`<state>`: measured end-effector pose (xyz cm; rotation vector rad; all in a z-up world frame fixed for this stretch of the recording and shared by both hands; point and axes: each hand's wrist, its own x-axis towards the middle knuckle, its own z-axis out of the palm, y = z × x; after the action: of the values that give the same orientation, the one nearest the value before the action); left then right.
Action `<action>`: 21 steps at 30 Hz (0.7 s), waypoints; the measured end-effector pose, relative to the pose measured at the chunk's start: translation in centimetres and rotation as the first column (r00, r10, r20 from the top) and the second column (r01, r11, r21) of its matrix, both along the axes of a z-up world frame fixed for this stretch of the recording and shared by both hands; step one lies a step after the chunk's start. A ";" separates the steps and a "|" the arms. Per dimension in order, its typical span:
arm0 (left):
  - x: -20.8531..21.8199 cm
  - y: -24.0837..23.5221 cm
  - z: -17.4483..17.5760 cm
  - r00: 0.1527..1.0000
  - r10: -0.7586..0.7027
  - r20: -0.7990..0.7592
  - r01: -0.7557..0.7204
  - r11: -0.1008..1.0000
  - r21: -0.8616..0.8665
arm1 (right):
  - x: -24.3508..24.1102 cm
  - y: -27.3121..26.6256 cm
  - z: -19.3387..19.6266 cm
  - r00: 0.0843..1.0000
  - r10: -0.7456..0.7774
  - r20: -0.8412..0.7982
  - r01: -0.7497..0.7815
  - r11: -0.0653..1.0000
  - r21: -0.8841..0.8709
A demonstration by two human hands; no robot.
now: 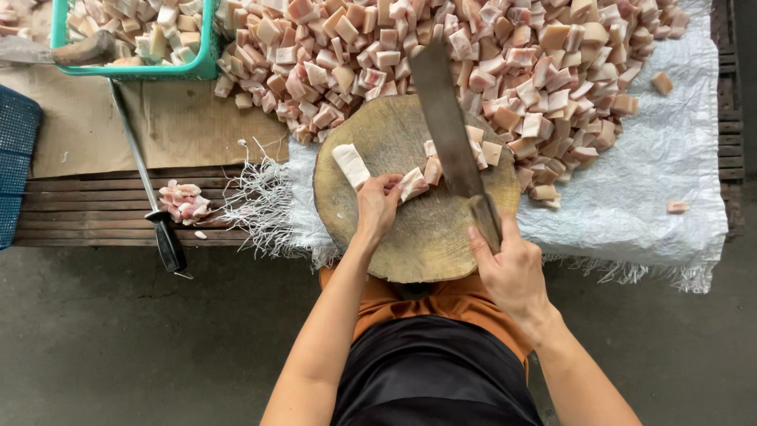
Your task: The person uses a large cleaver to slice a slab of pork belly into strips and then into small cubes on a round wooden cutting board. The cut pieces are added to a large pile of previously diced meat on a white cloth next to the board.
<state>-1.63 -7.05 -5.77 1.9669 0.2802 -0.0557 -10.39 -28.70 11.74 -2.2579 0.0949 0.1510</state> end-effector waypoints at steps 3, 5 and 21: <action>0.1 -0.1 0.1 0.999 0.038 -0.024 -0.039 0.998 -0.052 | -0.6 0.8 -1.8 0.998 0.000 0.060 -0.004 0.998 0.067; 0.2 -0.2 0.1 0.997 0.075 -0.035 -0.078 0.993 -0.088 | -0.9 1.7 -5.3 0.997 0.074 0.036 -0.071 0.994 -0.080; 0.5 -0.7 2.4 0.997 -0.042 -0.059 0.026 0.967 -0.253 | -0.3 -2.2 0.0 0.955 -0.167 -0.243 0.216 0.958 0.190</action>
<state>-1.15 -7.78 -3.32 1.7183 0.2672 -0.1694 -10.64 -30.87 11.72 -1.9952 0.4005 0.2979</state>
